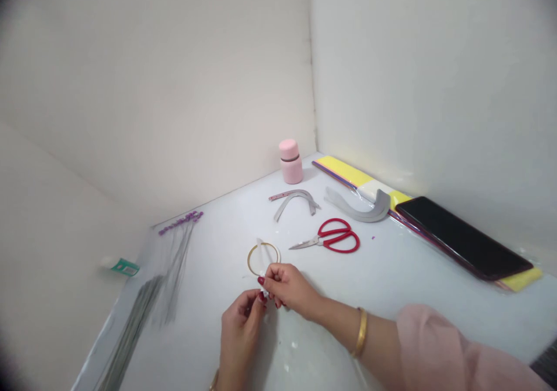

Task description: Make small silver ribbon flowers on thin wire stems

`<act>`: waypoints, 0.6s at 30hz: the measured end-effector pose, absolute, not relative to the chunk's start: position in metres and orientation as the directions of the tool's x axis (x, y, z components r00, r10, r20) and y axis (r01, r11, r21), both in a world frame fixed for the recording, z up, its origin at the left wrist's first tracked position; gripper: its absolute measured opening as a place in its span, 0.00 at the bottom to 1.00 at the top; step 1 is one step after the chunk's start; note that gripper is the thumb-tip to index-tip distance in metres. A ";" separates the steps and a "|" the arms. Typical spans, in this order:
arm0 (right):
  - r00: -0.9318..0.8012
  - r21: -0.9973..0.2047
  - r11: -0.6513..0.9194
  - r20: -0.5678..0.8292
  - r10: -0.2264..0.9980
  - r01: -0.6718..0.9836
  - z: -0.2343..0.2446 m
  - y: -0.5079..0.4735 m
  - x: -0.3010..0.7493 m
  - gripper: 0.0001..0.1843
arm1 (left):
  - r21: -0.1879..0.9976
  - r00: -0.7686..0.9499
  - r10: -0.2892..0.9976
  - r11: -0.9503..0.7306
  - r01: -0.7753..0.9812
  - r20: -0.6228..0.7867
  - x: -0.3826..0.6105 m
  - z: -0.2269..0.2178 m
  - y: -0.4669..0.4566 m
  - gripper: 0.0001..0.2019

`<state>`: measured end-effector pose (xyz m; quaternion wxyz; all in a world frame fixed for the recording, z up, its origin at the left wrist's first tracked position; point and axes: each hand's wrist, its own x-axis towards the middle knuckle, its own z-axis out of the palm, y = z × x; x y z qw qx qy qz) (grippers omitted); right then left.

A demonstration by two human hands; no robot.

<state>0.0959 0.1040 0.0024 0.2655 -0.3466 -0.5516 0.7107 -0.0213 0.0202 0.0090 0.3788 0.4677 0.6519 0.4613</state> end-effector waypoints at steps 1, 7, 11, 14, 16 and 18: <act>-0.624 -0.968 -0.251 -0.201 0.755 0.009 0.003 0.104 0.096 0.19 | 0.948 -0.277 0.960 0.122 0.293 -0.038 -0.021 0.010 0.019 0.09; -0.635 -0.971 -0.240 -0.191 0.749 0.009 0.006 0.104 0.095 0.20 | 0.913 -0.294 0.955 0.090 0.399 0.034 -0.021 0.011 0.016 0.09; -0.598 -0.978 -0.207 -0.145 0.788 -0.036 0.007 0.104 0.095 0.20 | 0.938 -0.272 0.962 0.111 0.329 -0.019 -0.018 0.011 0.018 0.10; -0.572 -0.978 -0.199 -0.129 0.810 -0.062 0.005 0.105 0.095 0.19 | 0.962 -0.242 0.966 0.145 0.230 -0.088 -0.017 0.010 0.022 0.11; -0.568 -0.975 -0.212 -0.135 0.812 -0.071 0.005 0.105 0.095 0.16 | 0.971 -0.249 0.961 0.164 0.176 -0.118 -0.018 0.008 0.025 0.11; -0.559 -0.970 -0.229 -0.146 0.816 -0.081 0.005 0.106 0.095 0.12 | 0.974 -0.281 0.950 0.177 0.138 -0.133 -0.020 0.006 0.026 0.10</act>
